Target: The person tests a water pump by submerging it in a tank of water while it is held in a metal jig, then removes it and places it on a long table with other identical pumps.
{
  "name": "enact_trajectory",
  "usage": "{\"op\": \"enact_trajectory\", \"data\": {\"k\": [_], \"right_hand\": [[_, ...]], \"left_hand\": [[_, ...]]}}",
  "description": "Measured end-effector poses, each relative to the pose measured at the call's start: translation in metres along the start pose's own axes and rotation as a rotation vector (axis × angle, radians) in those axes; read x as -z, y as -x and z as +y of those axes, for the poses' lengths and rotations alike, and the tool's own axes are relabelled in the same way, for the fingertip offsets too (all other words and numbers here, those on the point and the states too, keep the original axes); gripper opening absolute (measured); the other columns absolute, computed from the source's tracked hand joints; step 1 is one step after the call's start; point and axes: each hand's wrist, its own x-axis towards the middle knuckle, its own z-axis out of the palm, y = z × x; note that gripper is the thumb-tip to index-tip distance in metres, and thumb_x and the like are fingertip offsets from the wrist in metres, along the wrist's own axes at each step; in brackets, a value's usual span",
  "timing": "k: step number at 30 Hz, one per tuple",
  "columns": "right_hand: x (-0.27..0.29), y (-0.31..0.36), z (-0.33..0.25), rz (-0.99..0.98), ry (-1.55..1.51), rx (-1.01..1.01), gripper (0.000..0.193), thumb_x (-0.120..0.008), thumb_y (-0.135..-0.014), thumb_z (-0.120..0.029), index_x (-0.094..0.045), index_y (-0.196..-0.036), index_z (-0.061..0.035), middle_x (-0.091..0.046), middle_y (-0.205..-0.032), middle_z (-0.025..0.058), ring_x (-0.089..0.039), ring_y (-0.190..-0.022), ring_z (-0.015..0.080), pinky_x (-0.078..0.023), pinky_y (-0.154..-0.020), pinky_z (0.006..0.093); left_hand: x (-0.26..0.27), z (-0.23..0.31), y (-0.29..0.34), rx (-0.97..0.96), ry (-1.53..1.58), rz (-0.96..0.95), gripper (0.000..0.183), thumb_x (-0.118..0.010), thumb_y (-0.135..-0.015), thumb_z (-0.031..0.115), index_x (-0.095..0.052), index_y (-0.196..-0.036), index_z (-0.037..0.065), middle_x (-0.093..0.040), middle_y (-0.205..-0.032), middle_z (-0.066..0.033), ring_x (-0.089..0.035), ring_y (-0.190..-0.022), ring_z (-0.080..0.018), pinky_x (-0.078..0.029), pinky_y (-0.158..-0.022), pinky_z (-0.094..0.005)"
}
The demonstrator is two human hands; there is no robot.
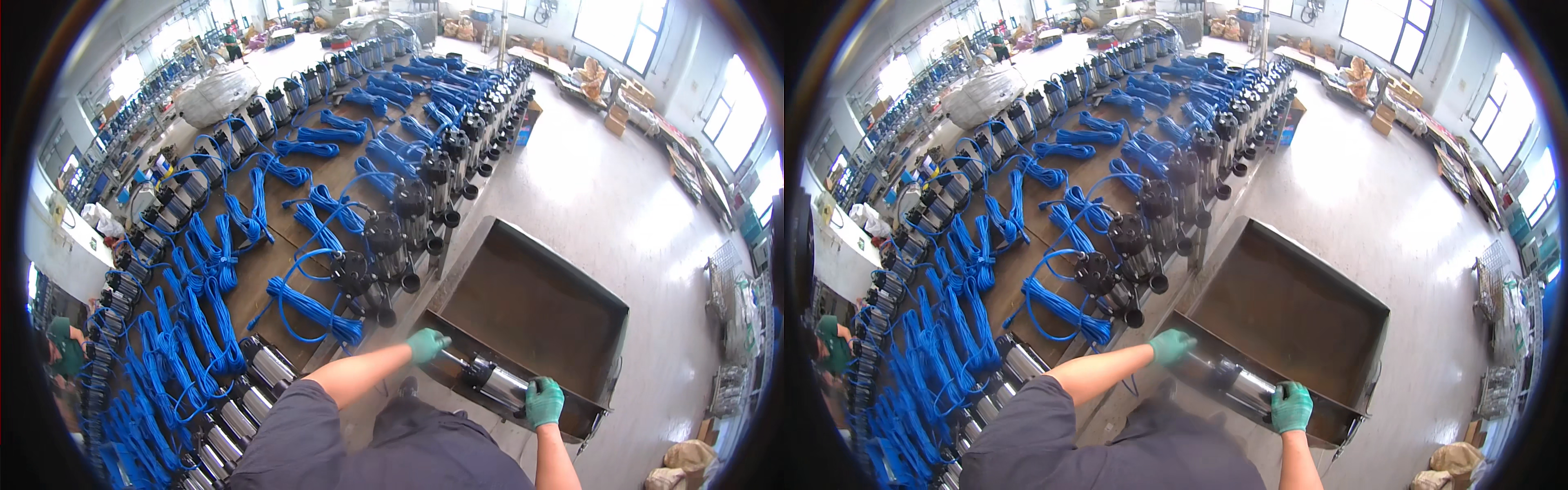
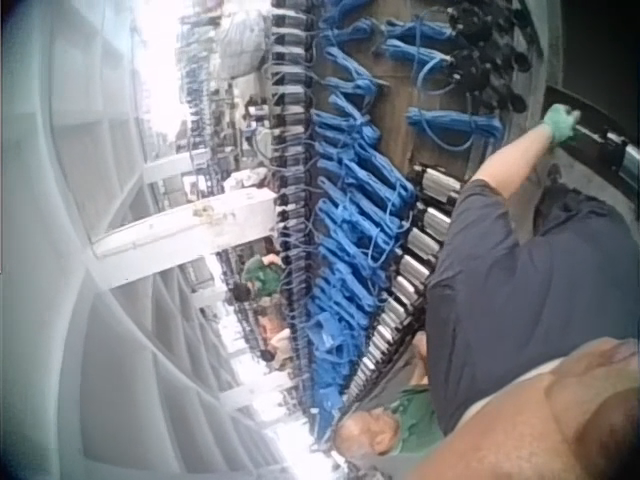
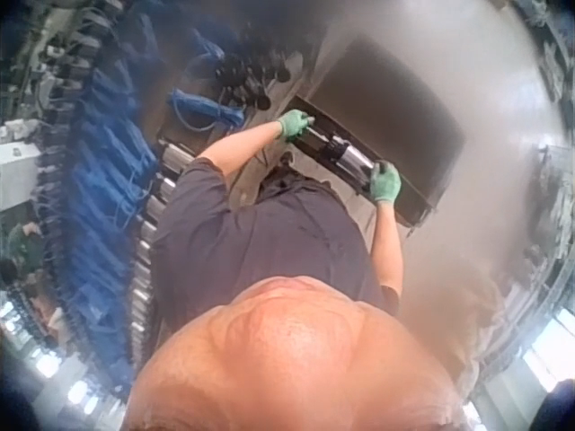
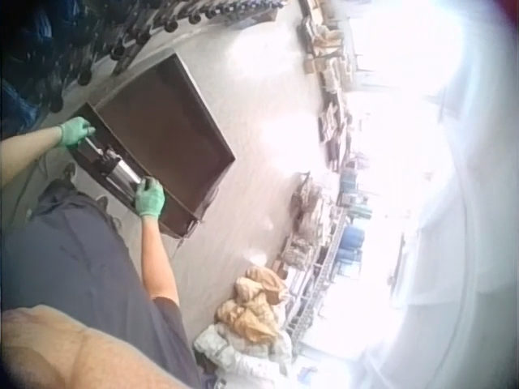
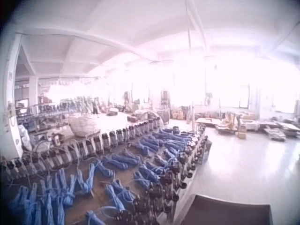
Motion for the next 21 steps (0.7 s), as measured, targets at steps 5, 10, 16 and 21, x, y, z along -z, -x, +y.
{"op": "enact_trajectory", "data": {"k": [5,10,16,21], "right_hand": [[0.001,-0.002,0.003,0.013,0.035,0.005,0.016,-0.068,-0.093,-0.023,-0.073,-0.096,-0.0085,-0.072,-0.097,0.0154,-0.067,-0.094,0.0392,-0.053,-0.085,0.0492],[-0.002,-0.002,0.007,-0.041,0.052,-0.032,0.016,-0.067,-0.094,-0.024,-0.072,-0.096,-0.0091,-0.072,-0.101,0.015,-0.068,-0.098,0.0372,-0.055,-0.087,0.0474],[-0.001,-0.003,0.003,-0.025,0.027,-0.024,0.014,-0.068,-0.092,-0.021,-0.074,-0.094,-0.008,-0.073,-0.097,0.0146,-0.069,-0.094,0.0369,-0.055,-0.085,0.0465],[-0.003,-0.001,0.002,-0.037,0.026,-0.039,0.015,-0.068,-0.092,-0.021,-0.074,-0.094,-0.0079,-0.073,-0.098,0.0141,-0.069,-0.095,0.0366,-0.055,-0.085,0.0466]], "left_hand": [[0.006,0.018,0.023,0.162,0.512,-0.061,0.039,-0.056,-0.109,0.04,-0.061,-0.122,0.004,-0.066,-0.082,-0.0066,-0.064,-0.061,-0.0147,-0.053,-0.052,-0.0326],[0.01,-0.003,0.036,0.012,0.372,-0.073,0.028,-0.058,-0.109,0.033,-0.061,-0.114,0.005,-0.067,-0.087,-0.0072,-0.066,-0.066,-0.015,-0.057,-0.06,-0.0327],[0.016,-0.02,0.021,0.293,0.501,0.061,0.053,-0.046,-0.108,0.053,-0.065,-0.087,0.007,-0.056,-0.064,-0.0039,-0.053,-0.051,-0.0187,-0.046,-0.045,-0.0355],[0.027,-0.007,0.007,0.497,0.684,0.223,0.052,-0.056,-0.104,0.059,-0.064,-0.09,0.01,-0.055,-0.061,-0.0006,-0.046,-0.045,-0.0146,-0.04,-0.043,-0.0324]]}}
